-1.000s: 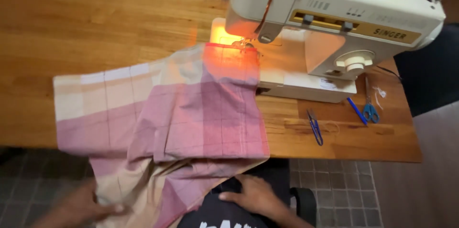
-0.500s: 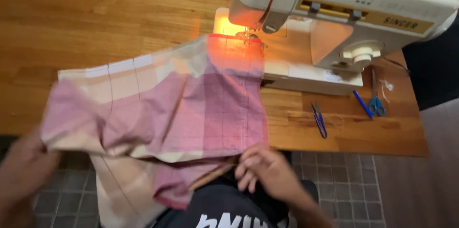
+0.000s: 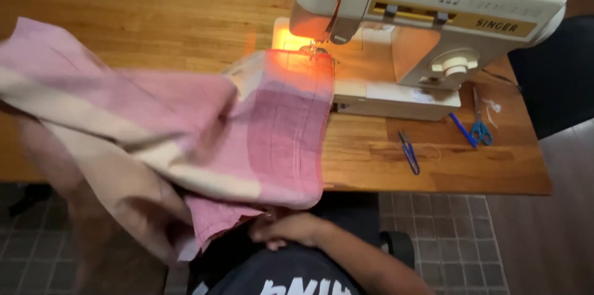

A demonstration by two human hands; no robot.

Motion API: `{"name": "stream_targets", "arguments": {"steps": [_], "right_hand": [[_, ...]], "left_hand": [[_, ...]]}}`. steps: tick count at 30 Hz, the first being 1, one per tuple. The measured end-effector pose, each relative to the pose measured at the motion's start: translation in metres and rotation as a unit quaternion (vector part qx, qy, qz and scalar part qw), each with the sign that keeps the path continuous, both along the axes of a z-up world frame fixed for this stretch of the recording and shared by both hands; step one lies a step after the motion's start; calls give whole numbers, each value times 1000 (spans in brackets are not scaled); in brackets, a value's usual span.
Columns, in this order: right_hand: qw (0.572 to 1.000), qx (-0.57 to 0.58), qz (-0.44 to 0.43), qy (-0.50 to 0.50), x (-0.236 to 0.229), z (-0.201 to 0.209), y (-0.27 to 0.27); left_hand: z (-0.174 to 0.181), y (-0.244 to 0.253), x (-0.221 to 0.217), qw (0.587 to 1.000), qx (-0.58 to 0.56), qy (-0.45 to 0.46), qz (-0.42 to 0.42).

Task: Sewing a piece of checkered fabric using a Singer sewing machine and adjusting it with a small tool.

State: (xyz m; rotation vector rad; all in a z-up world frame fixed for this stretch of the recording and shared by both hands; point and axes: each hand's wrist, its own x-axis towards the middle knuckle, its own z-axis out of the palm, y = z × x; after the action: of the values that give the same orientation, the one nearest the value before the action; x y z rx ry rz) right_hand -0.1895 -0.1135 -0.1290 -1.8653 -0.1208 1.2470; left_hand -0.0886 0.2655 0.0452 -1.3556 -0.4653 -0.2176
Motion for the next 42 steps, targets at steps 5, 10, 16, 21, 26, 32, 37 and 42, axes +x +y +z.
{"name": "stream_targets", "arguments": {"steps": [5,10,16,21,26,32,37,42], "right_hand": [[777,564,12,280,-17,18,30],[797,569,-150,136,30,-71,-50],[833,225,-322,-389,63,60,-86],[876,99,-422,-212,44,75,-105],[952,-52,-249,-171,21,106,-135],[924,-109,-96,-355,39,213,-159],[665,-29,-74,-743,151,190,-131],[612,-35,-37,-789,203,145,-128]], "left_hand": [[-42,65,12,947,-313,-60,-52],[-105,155,22,791,-596,-108,-91],[-162,214,43,493,-847,-156,-127],[-188,211,54,188,-956,-174,-145],[-116,145,21,262,-947,-142,-118],[-69,69,18,574,-593,-133,-548],[-22,-151,45,364,-751,35,-549],[-51,-240,76,329,-784,142,-506]]}}
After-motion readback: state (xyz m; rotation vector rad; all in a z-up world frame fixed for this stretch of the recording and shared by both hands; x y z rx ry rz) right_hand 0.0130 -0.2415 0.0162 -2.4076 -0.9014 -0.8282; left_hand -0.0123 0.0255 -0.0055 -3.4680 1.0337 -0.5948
